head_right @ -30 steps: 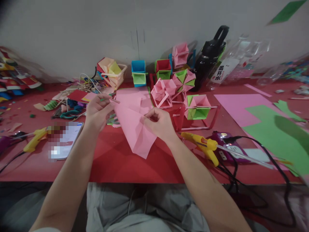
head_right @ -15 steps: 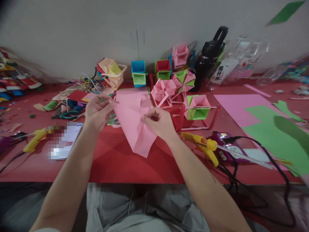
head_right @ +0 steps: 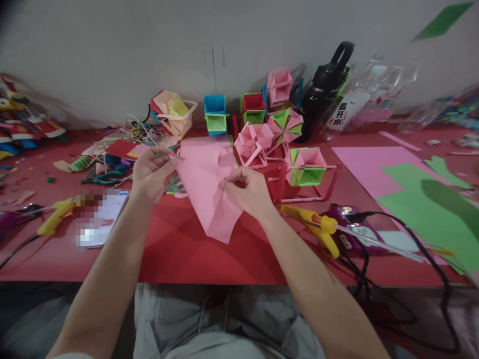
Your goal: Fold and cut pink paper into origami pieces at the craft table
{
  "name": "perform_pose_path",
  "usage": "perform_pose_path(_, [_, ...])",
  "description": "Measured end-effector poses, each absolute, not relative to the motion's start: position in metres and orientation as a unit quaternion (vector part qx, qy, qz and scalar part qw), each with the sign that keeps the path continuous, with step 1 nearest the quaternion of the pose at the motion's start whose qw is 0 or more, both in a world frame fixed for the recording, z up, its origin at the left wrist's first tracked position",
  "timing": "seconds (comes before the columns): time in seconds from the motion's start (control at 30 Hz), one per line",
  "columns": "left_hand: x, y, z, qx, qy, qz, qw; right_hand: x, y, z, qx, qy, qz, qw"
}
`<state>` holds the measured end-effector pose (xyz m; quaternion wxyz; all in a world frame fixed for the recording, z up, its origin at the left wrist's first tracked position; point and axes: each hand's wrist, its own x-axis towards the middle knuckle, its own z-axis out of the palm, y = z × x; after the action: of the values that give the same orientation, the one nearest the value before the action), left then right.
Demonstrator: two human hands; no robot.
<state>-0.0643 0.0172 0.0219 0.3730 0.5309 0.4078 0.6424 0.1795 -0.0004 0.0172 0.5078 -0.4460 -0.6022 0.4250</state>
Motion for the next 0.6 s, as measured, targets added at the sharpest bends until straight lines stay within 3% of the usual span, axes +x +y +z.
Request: perform_pose_path(0.6, [-0.0656,0.0199,0.0192,0.523,0.423,0.650,0.354,0.1801,-0.0005,0.0187,-0.454,-0.606,0.413,0.506])
